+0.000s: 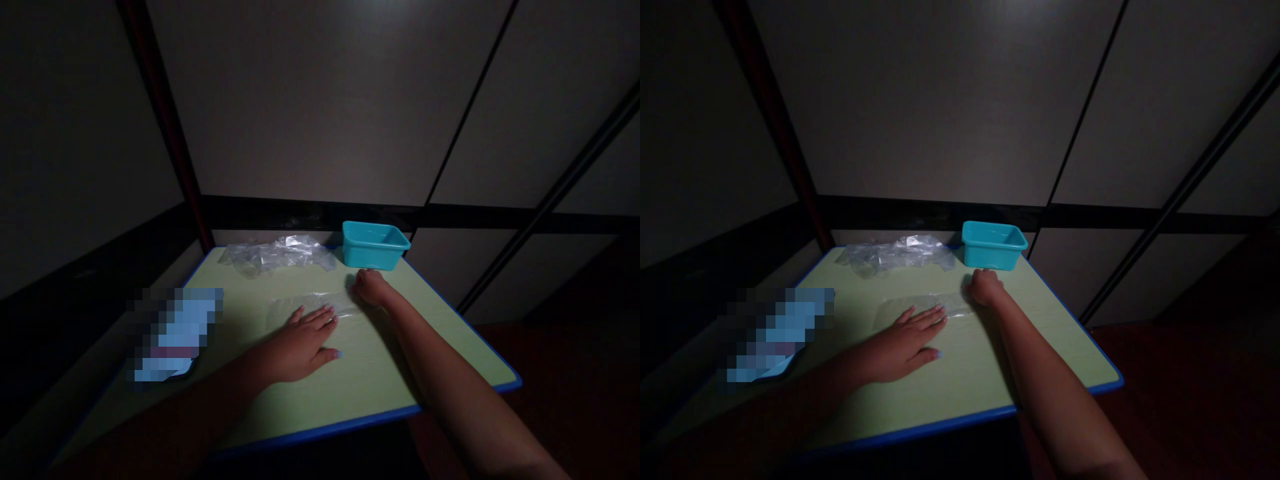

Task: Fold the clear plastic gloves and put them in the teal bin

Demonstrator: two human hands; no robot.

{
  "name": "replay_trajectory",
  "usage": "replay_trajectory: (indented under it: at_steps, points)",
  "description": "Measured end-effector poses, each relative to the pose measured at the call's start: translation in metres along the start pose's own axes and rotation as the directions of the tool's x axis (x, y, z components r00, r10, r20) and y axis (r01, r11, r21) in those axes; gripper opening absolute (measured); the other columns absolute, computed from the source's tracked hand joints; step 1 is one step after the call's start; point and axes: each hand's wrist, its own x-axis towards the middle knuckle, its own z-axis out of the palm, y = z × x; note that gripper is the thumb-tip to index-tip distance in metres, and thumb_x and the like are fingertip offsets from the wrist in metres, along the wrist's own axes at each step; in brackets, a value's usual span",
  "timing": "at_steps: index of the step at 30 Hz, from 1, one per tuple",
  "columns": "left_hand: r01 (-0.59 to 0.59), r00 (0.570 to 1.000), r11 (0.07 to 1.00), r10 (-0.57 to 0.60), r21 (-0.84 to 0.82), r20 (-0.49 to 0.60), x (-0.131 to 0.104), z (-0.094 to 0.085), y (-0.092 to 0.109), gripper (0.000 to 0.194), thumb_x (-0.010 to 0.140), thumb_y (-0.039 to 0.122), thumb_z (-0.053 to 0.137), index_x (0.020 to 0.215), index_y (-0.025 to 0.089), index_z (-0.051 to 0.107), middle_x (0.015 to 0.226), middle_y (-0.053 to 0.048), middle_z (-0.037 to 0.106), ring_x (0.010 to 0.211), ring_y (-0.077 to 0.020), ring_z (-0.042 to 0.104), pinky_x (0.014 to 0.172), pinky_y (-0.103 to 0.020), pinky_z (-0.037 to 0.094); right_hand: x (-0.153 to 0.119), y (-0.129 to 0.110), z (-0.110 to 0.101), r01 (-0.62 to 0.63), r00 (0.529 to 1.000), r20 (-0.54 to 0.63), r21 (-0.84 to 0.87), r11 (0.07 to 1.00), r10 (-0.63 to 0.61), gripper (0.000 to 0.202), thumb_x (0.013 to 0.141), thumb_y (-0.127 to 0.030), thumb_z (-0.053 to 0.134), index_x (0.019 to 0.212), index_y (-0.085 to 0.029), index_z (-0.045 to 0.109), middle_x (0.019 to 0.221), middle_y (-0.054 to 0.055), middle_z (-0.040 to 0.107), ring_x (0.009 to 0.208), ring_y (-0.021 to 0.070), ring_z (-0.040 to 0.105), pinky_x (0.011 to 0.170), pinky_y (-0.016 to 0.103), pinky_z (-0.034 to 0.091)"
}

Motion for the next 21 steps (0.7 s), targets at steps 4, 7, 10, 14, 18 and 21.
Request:
replay_trajectory:
  at_steps: [4,7,10,14,18,21]
  points:
    - [0.004,1.0,1.0,-0.004,0.006,0.016,-0.0005,-0.0005,0.002,0.059,0.091,0.052,0.029,0.141,0.021,0.024,0.149,-0.009,0.016,0.138,-0.0209,0.012,0.109,-0.048,0.011,0.0003,0.001,-0.0005,0.01,1.0,0.02,0.006,1.0,-0.01,0.03,0.079,-0.039,0.056,0.096,-0.015,0.062,0.105,0.015,0.061,0.094,0.0249,0.056,0.073,0.029,0.038]
    - [-0.001,1.0,1.0,0.001,0.02,0.011,-0.0002,0.0009,0.0026,0.064,0.089,0.056,0.029,0.142,0.019,0.021,0.15,-0.01,0.015,0.138,-0.0216,0.011,0.109,-0.049,0.01,-0.0005,0.0007,-0.002,0.017,1.0,0.025,0.02,1.0,-0.018,0.027,0.078,-0.037,0.057,0.094,-0.015,0.063,0.102,0.014,0.063,0.09,0.0232,0.057,0.069,0.027,0.037]
    - [-0.003,1.0,1.0,0.003,0.02,0.007,0.0,0.0024,0.002,0.066,0.089,0.057,0.028,0.142,0.019,0.019,0.149,-0.01,0.015,0.138,-0.0221,0.01,0.109,-0.049,0.01,-0.0022,-0.0008,-0.0037,0.013,1.0,0.021,0.05,0.999,-0.014,0.023,0.077,-0.034,0.058,0.091,-0.016,0.063,0.096,0.012,0.065,0.084,0.0214,0.058,0.063,0.026,0.035]
    - [-0.002,1.0,1.0,0.002,0.02,-0.004,-0.0001,0.0033,0.0001,0.063,0.09,0.055,0.028,0.142,0.019,0.023,0.15,-0.01,0.013,0.138,-0.0224,0.008,0.108,-0.051,0.009,-0.0043,-0.0025,-0.0053,0.014,1.0,-0.005,0.113,0.994,-0.013,0.019,0.078,-0.031,0.058,0.089,-0.016,0.063,0.091,0.009,0.067,0.078,0.0182,0.058,0.059,0.024,0.033]
    - [0.006,0.999,1.0,-0.005,0.019,-0.032,0.0006,0.0049,-0.0033,0.062,0.089,0.055,0.032,0.141,0.021,0.026,0.15,-0.01,0.013,0.138,-0.0234,0.007,0.108,-0.051,0.009,-0.0035,-0.0012,-0.0054,0.004,0.999,-0.037,0.165,0.986,0.002,0.023,0.077,-0.03,0.06,0.094,-0.016,0.062,0.092,0.009,0.067,0.077,0.0167,0.058,0.058,0.023,0.033]
    - [0.009,0.999,1.0,-0.009,-0.008,-0.046,0.0016,0.0053,-0.0056,0.06,0.089,0.054,0.033,0.14,0.022,0.029,0.149,-0.01,0.017,0.138,-0.0236,0.01,0.108,-0.049,0.011,-0.0024,0.0003,-0.0049,0.008,1.0,-0.021,0.198,0.98,-0.004,0.021,0.077,-0.03,0.059,0.092,-0.017,0.063,0.092,0.008,0.067,0.077,0.0167,0.058,0.059,0.023,0.034]
